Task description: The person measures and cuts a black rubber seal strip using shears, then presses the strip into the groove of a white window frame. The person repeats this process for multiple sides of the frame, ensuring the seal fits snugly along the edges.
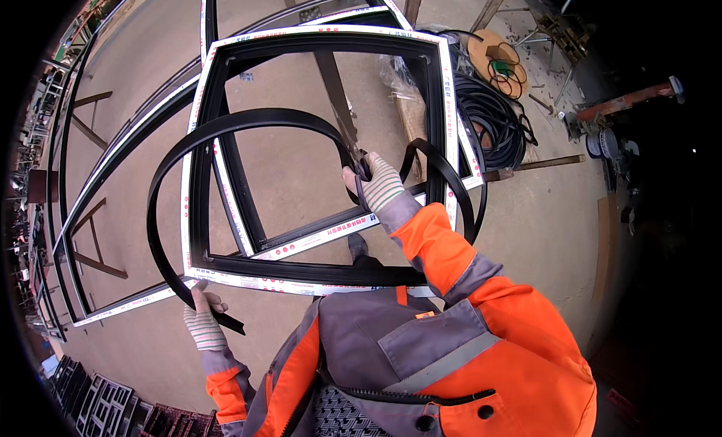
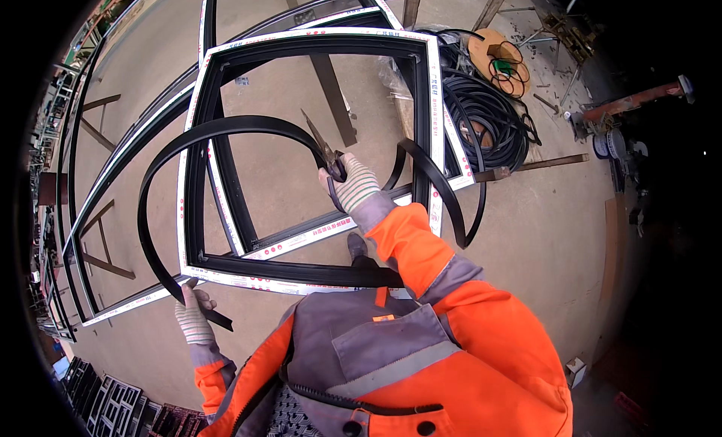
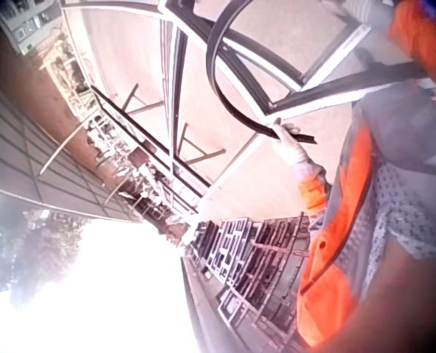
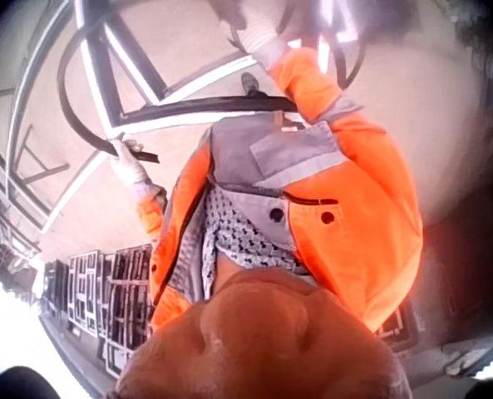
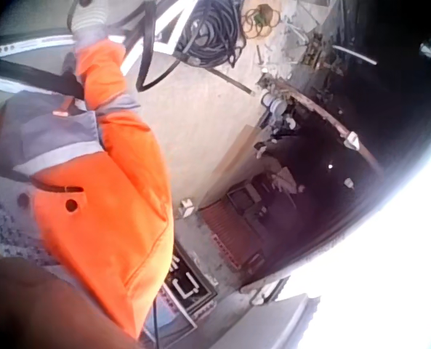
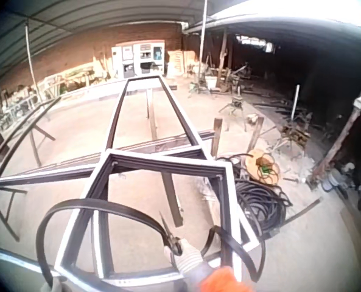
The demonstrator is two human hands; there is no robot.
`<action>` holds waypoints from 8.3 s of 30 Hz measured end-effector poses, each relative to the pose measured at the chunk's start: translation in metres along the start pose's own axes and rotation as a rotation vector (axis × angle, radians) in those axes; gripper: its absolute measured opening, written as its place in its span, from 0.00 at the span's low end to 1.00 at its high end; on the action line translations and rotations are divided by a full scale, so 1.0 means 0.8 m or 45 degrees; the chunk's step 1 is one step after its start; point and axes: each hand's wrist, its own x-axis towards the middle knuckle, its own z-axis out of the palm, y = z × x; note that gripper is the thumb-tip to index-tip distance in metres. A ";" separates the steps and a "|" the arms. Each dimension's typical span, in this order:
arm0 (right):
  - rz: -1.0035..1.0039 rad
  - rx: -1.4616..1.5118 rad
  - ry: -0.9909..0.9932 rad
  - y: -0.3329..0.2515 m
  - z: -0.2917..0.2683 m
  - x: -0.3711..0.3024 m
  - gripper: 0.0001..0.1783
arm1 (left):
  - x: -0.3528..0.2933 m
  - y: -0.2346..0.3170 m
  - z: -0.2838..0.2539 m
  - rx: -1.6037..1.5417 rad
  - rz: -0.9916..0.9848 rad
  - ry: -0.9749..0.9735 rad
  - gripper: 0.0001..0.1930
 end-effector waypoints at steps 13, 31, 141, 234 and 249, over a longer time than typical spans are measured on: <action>0.123 -0.160 0.159 0.048 -0.003 -0.009 0.20 | 0.068 0.039 0.073 -0.129 0.062 -0.349 0.27; 0.300 -0.122 -0.226 -0.014 0.134 -0.158 0.14 | 0.107 -0.036 0.158 -0.701 -0.876 -0.369 0.22; 0.082 -0.350 0.536 0.112 -0.284 -0.122 0.21 | -0.039 -0.048 0.303 0.481 -0.154 -0.840 0.13; 0.541 -0.123 0.806 0.118 -0.174 -0.247 0.16 | -0.078 -0.107 0.457 0.366 -0.175 -1.593 0.21; 0.655 -0.484 0.890 0.095 -0.096 -0.290 0.33 | -0.092 -0.143 0.503 0.507 -0.140 -1.735 0.21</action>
